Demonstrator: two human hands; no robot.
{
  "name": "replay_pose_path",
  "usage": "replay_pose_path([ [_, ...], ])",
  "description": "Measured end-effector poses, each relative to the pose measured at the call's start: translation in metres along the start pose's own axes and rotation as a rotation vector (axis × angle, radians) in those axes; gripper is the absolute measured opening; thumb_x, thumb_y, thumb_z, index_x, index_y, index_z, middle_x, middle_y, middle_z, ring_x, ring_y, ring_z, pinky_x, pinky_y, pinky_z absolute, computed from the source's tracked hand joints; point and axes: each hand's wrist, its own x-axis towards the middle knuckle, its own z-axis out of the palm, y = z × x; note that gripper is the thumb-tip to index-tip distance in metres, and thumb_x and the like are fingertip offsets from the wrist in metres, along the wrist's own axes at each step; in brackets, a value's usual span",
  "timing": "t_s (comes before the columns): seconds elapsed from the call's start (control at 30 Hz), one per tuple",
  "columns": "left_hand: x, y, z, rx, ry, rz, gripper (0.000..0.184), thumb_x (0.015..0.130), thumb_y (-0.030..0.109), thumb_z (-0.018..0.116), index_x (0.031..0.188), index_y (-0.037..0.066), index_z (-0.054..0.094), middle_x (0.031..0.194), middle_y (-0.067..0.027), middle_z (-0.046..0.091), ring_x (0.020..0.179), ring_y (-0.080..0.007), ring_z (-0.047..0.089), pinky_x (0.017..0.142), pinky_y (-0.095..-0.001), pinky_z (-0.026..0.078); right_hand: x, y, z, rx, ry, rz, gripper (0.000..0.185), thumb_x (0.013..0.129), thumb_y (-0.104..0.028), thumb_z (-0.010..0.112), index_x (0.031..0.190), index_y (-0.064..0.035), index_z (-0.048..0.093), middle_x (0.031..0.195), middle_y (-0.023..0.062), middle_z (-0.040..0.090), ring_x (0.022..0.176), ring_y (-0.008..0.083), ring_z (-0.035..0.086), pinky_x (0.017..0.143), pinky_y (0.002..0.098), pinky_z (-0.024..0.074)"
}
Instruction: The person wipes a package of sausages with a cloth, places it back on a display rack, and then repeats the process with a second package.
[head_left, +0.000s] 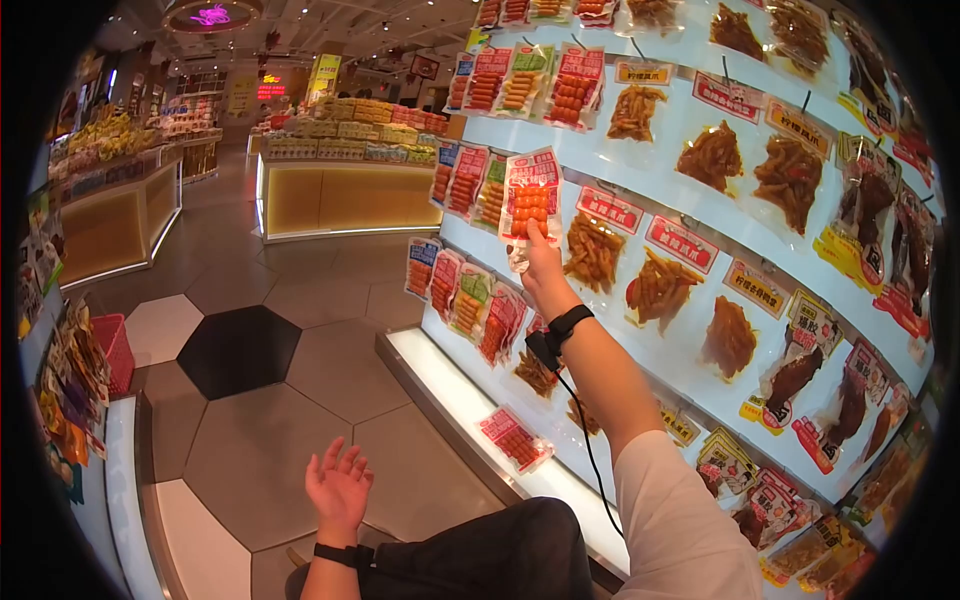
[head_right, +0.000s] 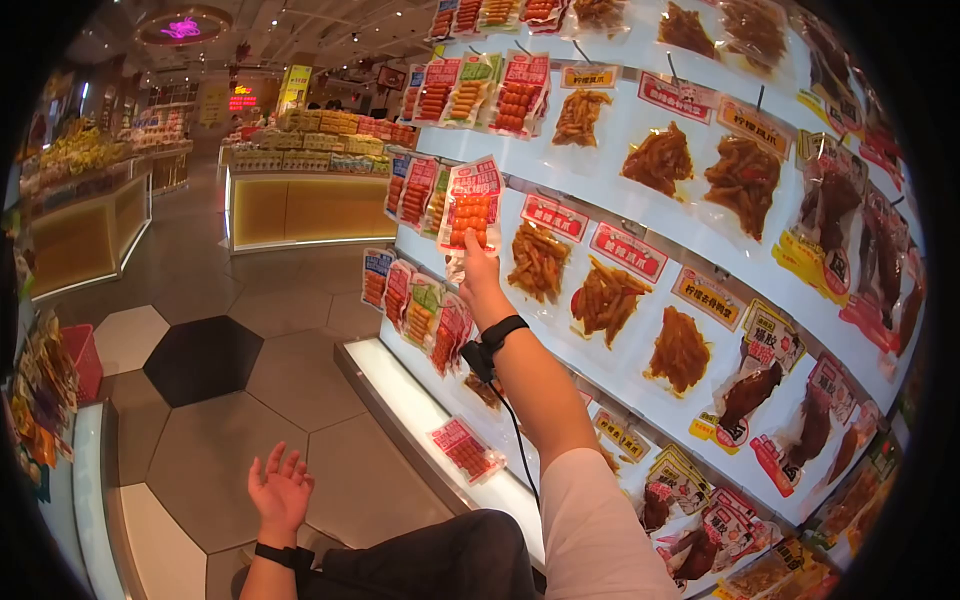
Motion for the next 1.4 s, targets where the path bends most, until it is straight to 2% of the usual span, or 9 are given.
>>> replay_pose_path([
  [0.27,-0.001,0.0,0.0,-0.001,0.015,-0.001,0.048,0.095,0.049,0.051,0.123,0.011,0.058,0.107,-0.0076,0.065,0.092,-0.0215,0.061,0.077,-0.0376,0.049,0.0,-0.002,-0.004,0.018,-0.042,0.035,0.033,0.097,-0.024,0.065,0.123,-0.0081,0.054,0.105,0.0087,0.068,0.079,0.0229,0.069,0.06,0.0369,0.0573],
  [0.67,-0.001,0.0,0.002,-0.009,0.034,0.004,0.047,0.094,0.049,0.052,0.121,0.011,0.058,0.106,-0.0073,0.064,0.09,-0.0216,0.06,0.077,-0.0373,0.049,0.01,0.008,-0.006,0.024,0.075,-0.034,0.032,0.098,-0.023,0.063,0.125,-0.0086,0.053,0.104,0.0085,0.068,0.077,0.0226,0.069,0.059,0.0379,0.0561],
  [0.77,0.0,0.0,0.002,-0.009,0.046,0.004,0.047,0.094,0.049,0.052,0.121,0.011,0.058,0.105,-0.0074,0.064,0.089,-0.0216,0.06,0.077,-0.0372,0.049,0.015,0.009,-0.01,-0.029,0.109,-0.004,0.036,0.096,-0.022,0.065,0.126,-0.0055,0.054,0.109,0.0094,0.067,0.084,0.023,0.068,0.065,0.0387,0.0563],
  [0.97,0.001,-0.002,0.0,-0.005,0.066,0.003,0.046,0.094,0.048,0.052,0.12,0.012,0.059,0.105,-0.0074,0.064,0.089,-0.0219,0.06,0.076,-0.0374,0.049,0.033,0.016,0.002,0.005,0.241,-0.034,0.037,0.096,-0.021,0.064,0.127,-0.0029,0.054,0.111,0.0092,0.066,0.086,0.022,0.068,0.066,0.0376,0.0555],
  [1.0,0.002,-0.003,-0.001,-0.012,0.066,0.002,0.045,0.095,0.048,0.051,0.12,0.012,0.059,0.104,-0.0074,0.064,0.089,-0.022,0.06,0.076,-0.0374,0.049,0.025,0.013,0.009,-0.02,0.253,-0.029,0.037,0.096,-0.021,0.064,0.127,-0.0026,0.054,0.114,0.0091,0.065,0.091,0.0213,0.067,0.072,0.0366,0.055],
  [1.1,0.002,-0.003,0.001,-0.02,0.07,0.0,0.045,0.095,0.048,0.051,0.12,0.012,0.059,0.104,-0.0075,0.064,0.088,-0.0221,0.06,0.076,-0.0375,0.049,0.018,0.028,0.015,-0.114,0.174,-0.132,0.039,0.098,-0.021,0.063,0.13,-0.0034,0.051,0.118,0.0085,0.064,0.096,0.0221,0.067,0.075,0.0376,0.0557],
  [1.13,0.003,-0.003,0.002,-0.022,0.071,0.001,0.045,0.095,0.048,0.051,0.119,0.012,0.059,0.104,-0.0075,0.064,0.088,-0.0221,0.06,0.076,-0.0375,0.049,0.015,0.034,0.017,-0.09,0.206,-0.139,0.039,0.097,-0.021,0.063,0.13,-0.0039,0.051,0.121,0.0075,0.063,0.1,0.0202,0.065,0.078,0.0352,0.0544],
  [1.23,0.002,-0.004,-0.002,-0.046,0.065,-0.009,0.047,0.095,0.048,0.049,0.121,0.009,0.057,0.103,-0.0103,0.064,0.089,-0.0239,0.06,0.077,-0.0391,0.049,0.011,0.04,0.022,-0.038,0.229,-0.205,0.039,0.097,-0.022,0.064,0.13,-0.0039,0.051,0.121,0.0071,0.063,0.1,0.0194,0.064,0.079,0.0341,0.0537],
  [1.4,0.002,-0.002,0.001,-0.044,0.063,-0.002,0.046,0.095,0.048,0.051,0.119,0.011,0.059,0.103,-0.0086,0.065,0.089,-0.0231,0.061,0.077,-0.0388,0.049,0.0,0.034,0.028,-0.101,0.238,-0.205,0.038,0.096,-0.021,0.066,0.127,-0.003,0.054,0.118,0.0072,0.064,0.097,0.0182,0.065,0.08,0.033,0.0532],
])
